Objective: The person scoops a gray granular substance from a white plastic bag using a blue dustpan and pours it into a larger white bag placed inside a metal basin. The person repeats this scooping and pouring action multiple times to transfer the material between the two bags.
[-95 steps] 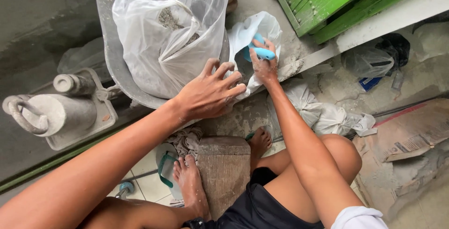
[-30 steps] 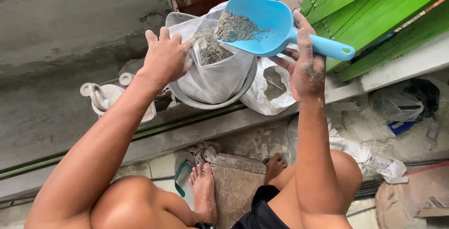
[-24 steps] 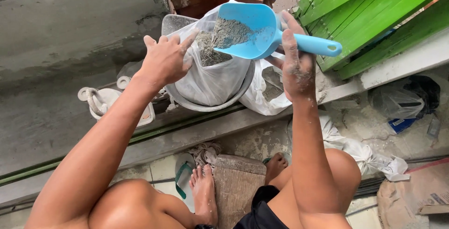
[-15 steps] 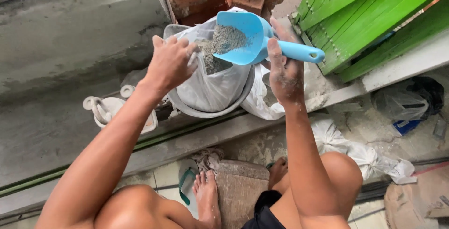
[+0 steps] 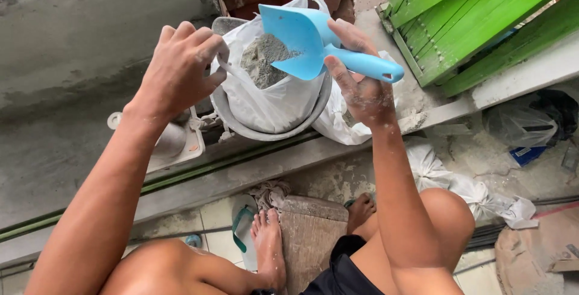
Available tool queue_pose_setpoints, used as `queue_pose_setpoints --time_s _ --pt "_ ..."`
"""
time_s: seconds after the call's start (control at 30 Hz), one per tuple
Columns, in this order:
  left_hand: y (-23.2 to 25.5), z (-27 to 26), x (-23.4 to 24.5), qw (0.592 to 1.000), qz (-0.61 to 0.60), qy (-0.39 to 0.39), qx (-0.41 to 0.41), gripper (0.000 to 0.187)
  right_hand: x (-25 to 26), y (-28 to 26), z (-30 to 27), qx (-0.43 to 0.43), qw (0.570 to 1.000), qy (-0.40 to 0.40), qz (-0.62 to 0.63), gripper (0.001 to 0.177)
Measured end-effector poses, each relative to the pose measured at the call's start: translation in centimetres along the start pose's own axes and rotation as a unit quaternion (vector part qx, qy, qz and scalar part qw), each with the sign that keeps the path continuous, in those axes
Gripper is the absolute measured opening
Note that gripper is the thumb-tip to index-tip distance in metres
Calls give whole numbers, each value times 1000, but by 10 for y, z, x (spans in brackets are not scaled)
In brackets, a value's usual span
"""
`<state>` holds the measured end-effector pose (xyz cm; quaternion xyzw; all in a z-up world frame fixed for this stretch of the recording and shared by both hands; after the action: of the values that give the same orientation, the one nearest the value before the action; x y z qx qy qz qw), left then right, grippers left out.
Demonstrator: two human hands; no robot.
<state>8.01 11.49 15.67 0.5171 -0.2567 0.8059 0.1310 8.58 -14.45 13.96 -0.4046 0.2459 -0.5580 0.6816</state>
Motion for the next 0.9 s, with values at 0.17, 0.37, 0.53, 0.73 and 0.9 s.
queue_pose_setpoints --time_s 0.17,0.37,0.53,0.73,0.9 --pt "-4 -5 22 999 17 31 37 18 -8 -17 18 11 990 -119 -77 37" --pt "1 -3 19 984 40 -51 164 24 -41 -38 24 53 923 -341 -168 45" --pt "4 -3 23 956 -111 -81 260 50 -62 -2 10 73 943 -261 -194 48" --pt "30 -10 25 849 -413 -126 304 61 -49 23 -3 0 960 -166 -226 43" --pt "34 -15 30 846 -418 -146 295 66 -31 3 -4 -14 964 -226 -140 38"
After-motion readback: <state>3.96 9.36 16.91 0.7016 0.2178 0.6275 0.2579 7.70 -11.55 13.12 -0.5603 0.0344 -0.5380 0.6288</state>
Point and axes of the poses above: each hand's wrist, its own z-axis towards the middle knuckle, its own x-axis out of the back of the hand, y = z × x, the point moved 9 cm from there along z, towards the middle knuckle, and after that the axes turned 7 degrees about z, right-handed, at the moved point
